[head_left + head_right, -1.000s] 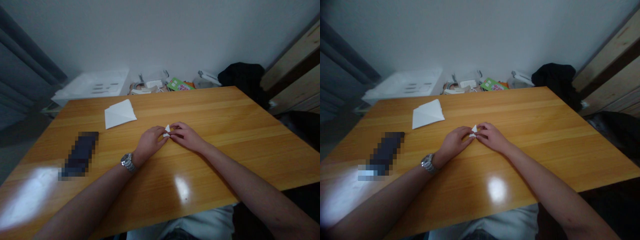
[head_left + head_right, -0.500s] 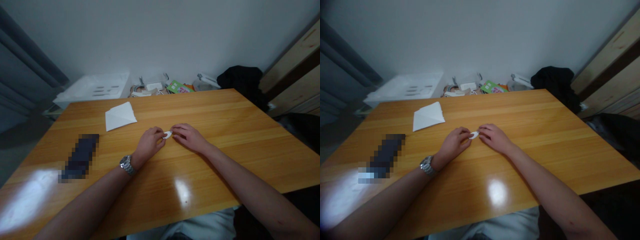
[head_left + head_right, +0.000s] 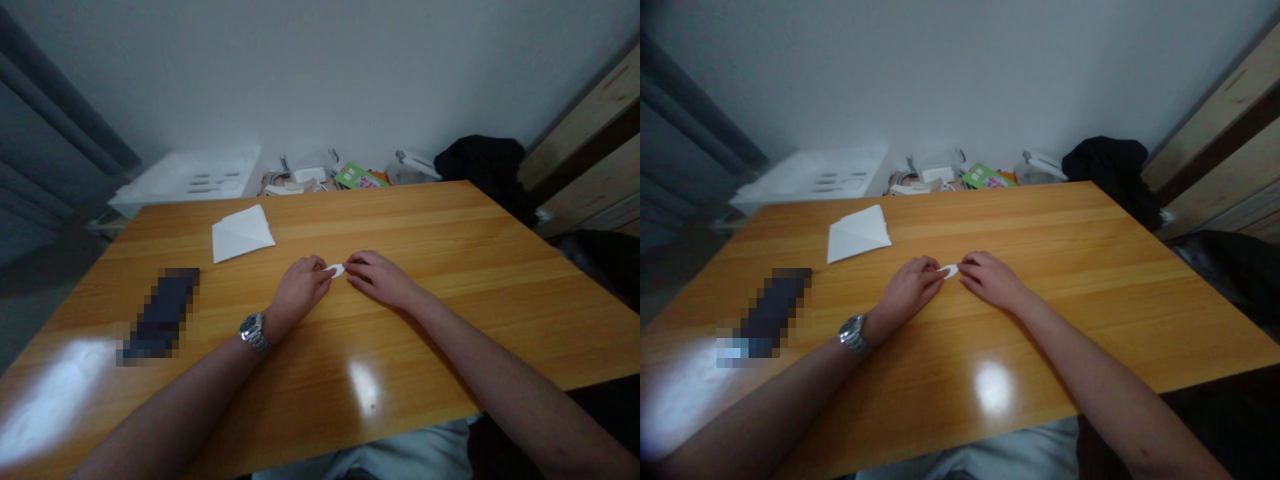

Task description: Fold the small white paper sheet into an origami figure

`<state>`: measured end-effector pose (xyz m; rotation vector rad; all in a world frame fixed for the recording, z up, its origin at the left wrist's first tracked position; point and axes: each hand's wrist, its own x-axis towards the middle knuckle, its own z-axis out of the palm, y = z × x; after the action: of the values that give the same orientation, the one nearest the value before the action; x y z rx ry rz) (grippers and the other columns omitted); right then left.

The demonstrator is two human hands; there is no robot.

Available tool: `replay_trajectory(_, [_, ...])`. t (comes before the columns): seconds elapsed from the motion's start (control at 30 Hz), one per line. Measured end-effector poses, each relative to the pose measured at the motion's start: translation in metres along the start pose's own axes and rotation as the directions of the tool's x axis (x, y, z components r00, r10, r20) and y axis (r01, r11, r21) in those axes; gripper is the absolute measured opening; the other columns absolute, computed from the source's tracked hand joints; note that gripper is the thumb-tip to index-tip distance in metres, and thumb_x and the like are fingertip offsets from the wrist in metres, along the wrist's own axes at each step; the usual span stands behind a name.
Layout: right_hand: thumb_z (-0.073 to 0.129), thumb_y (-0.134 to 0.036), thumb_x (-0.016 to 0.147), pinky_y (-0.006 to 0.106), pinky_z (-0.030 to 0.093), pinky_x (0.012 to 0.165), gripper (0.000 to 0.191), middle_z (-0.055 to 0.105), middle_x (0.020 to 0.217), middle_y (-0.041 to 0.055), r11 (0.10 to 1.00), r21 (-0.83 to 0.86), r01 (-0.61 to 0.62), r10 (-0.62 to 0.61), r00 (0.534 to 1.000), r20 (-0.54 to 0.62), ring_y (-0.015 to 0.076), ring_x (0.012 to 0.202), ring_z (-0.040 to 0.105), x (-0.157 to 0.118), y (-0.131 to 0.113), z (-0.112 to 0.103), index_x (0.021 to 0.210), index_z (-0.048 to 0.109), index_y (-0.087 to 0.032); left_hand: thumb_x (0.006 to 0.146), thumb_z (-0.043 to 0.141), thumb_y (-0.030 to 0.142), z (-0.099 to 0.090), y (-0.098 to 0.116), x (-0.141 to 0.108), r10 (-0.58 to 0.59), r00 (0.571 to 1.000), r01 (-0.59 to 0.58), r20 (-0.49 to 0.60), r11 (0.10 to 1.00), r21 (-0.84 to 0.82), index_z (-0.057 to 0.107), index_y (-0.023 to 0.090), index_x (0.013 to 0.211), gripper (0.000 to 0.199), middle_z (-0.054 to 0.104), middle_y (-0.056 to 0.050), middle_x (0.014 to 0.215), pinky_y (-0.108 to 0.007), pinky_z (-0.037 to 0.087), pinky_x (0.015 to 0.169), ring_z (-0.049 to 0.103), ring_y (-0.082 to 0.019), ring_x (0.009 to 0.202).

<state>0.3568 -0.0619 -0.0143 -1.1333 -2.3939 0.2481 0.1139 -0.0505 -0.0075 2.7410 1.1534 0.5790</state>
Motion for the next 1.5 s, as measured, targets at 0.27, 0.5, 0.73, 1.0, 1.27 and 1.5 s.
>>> replay_trajectory(0.27, [0.054,-0.042,0.099,0.054,0.045,0.11,0.048,0.059,0.142,0.0166,0.996,-0.083,-0.012,0.015,0.999,0.042,0.0328,0.131,0.054,-0.004,-0.004,0.0,0.142,0.056,-0.02,0.101,0.051,0.03,0.007,0.002,-0.003,0.038,0.999,-0.039,0.012,0.998,0.051,0.06,0.024,0.135,0.036,0.061,-0.01,0.133,-0.045,0.047,0.101,0.057,-0.027,0.119])
replay_trajectory(0.5, [0.042,-0.051,0.104,0.057,0.029,0.122,0.062,0.041,0.16,0.012,0.992,-0.112,-0.052,0.067,0.989,0.131,0.0309,0.149,0.036,-0.011,0.0,0.009,0.158,0.035,-0.023,0.102,0.051,0.037,0.008,0.003,-0.004,0.074,0.995,-0.076,0.06,0.997,0.031,0.053,0.016,0.142,0.046,0.06,-0.013,0.141,-0.045,0.042,0.11,0.056,-0.028,0.129])
replay_trajectory(0.73, [0.04,-0.052,0.104,0.054,0.028,0.123,0.064,0.037,0.162,0.0096,0.994,-0.102,-0.044,0.06,0.986,0.154,0.0288,0.151,0.031,-0.012,0.009,0.007,0.16,0.029,-0.025,0.102,0.048,0.04,0.003,-0.003,-0.006,0.12,0.988,-0.12,0.095,0.993,-0.004,0.056,0.021,0.141,0.044,0.055,-0.013,0.149,-0.045,0.042,0.112,0.054,-0.028,0.133])
replay_trajectory(1.0, [0.033,-0.057,0.104,0.054,0.025,0.124,0.066,0.034,0.163,0.0083,0.987,-0.135,-0.083,0.11,0.971,0.21,0.0294,0.152,0.028,-0.01,0.011,0.002,0.161,0.027,-0.023,0.103,0.046,0.043,0.003,-0.002,-0.007,0.134,0.985,-0.135,0.104,0.991,0.002,0.05,0.02,0.147,0.049,0.054,-0.011,0.149,-0.045,0.04,0.114,0.054,-0.026,0.134])
replay_trajectory(1.27, [0.027,-0.059,0.104,0.052,0.024,0.124,0.068,0.032,0.164,0.007,0.977,-0.194,-0.088,0.132,0.965,0.226,0.0284,0.153,0.027,-0.009,0.006,0.003,0.161,0.027,-0.021,0.103,0.044,0.047,0.0,-0.002,-0.008,0.122,0.98,-0.13,0.16,0.991,0.038,0.053,0.022,0.145,0.05,0.051,-0.008,0.153,-0.051,0.032,0.118,0.048,-0.028,0.14])
replay_trajectory(1.5, [0.03,-0.057,0.104,0.056,0.024,0.123,0.064,0.03,0.165,0.0056,0.967,-0.244,-0.069,0.122,0.97,0.209,0.0308,0.152,0.028,-0.007,0.001,0.006,0.16,0.03,-0.026,0.103,0.045,0.048,-0.003,0.003,-0.009,0.088,0.98,-0.096,0.176,0.995,0.036,0.051,0.023,0.147,0.051,0.052,-0.009,0.152,-0.055,0.026,0.119,0.049,-0.029,0.138])
